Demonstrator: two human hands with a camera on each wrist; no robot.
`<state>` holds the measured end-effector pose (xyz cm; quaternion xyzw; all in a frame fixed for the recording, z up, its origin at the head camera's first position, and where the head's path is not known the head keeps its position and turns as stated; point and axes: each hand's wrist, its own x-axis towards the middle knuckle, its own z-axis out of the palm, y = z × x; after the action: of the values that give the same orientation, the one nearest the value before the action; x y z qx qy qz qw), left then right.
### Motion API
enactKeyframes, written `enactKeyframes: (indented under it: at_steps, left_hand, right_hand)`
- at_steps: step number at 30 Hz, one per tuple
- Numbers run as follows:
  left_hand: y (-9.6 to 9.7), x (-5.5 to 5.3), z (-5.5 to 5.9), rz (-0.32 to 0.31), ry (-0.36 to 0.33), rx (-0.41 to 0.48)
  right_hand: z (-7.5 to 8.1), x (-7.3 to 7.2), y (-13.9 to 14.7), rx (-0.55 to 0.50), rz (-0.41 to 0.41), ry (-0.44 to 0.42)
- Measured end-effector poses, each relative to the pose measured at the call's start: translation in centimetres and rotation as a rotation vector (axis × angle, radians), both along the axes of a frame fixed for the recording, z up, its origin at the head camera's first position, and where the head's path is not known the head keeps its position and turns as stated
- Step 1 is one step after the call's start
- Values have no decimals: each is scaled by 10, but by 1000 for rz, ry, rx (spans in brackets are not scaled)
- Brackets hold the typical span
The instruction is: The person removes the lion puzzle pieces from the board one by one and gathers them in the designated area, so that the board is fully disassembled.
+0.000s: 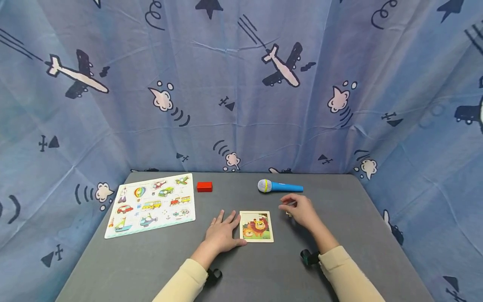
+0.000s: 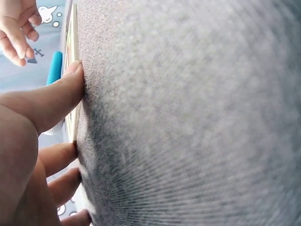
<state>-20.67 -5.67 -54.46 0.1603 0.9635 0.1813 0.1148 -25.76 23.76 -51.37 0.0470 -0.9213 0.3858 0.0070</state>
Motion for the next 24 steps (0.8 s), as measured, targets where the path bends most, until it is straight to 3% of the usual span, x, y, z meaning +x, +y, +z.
enactKeyframes:
  at_steps: [10,18,24]
  left_hand:
    - [1,0,-2,6,-1,-4]
    - [1,-2,-2,8,-6,-9]
    - [2,-1,-2,8,-4,-15]
  right_hand:
    - [-4,6,-29,-20,34,-38]
    - [-12,8,-50,21,143,-171]
    - [-21,5,-57,27,154,-200]
